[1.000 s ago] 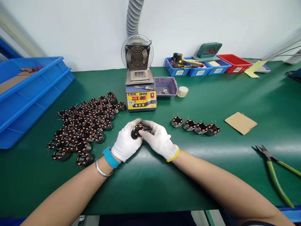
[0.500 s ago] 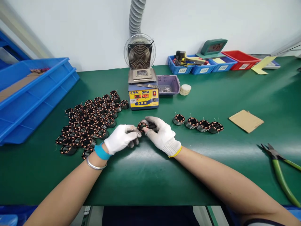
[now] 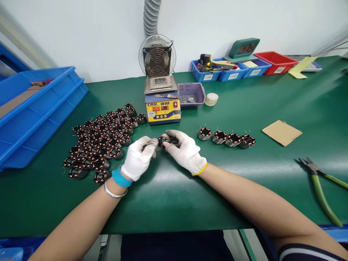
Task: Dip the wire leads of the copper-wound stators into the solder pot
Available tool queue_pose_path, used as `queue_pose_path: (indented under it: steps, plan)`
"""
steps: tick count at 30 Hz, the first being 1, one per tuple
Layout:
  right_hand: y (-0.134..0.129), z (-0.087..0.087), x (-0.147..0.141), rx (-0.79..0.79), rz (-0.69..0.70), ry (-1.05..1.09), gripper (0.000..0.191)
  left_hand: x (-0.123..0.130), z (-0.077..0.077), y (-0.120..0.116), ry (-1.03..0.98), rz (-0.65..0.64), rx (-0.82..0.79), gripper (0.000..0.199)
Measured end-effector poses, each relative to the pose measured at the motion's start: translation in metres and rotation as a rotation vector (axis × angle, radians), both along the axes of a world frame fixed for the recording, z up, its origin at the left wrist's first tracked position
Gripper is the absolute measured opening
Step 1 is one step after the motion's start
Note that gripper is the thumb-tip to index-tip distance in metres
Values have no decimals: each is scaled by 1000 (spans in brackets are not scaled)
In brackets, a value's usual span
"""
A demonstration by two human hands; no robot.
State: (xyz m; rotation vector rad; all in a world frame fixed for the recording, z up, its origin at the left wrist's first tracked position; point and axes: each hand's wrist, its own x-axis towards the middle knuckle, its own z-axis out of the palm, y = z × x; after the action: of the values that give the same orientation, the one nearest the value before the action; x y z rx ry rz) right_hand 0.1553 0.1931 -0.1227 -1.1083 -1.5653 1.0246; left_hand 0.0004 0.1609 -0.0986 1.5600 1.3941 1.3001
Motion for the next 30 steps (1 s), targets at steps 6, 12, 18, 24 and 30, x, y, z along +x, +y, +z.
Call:
queue_pose_path:
  steps: [6, 12, 18, 24, 30]
  plan:
    - [4, 1, 1, -54, -42, 38, 37, -12, 4, 1, -174, 201, 116, 34]
    - [1, 3, 1, -31, -43, -5, 35, 5, 1, -2, 50, -128, -204, 27]
    - [3, 2, 0, -73, -29, 72, 37, -4, 14, -7, -286, 205, 72, 17]
    - [5, 7, 5, -67, -52, 47, 38, 4, -3, 0, -314, 193, -81, 44]
    - [67, 57, 26, 290, -181, -413, 38, 22, -17, 1, -53, 20, -139, 33]
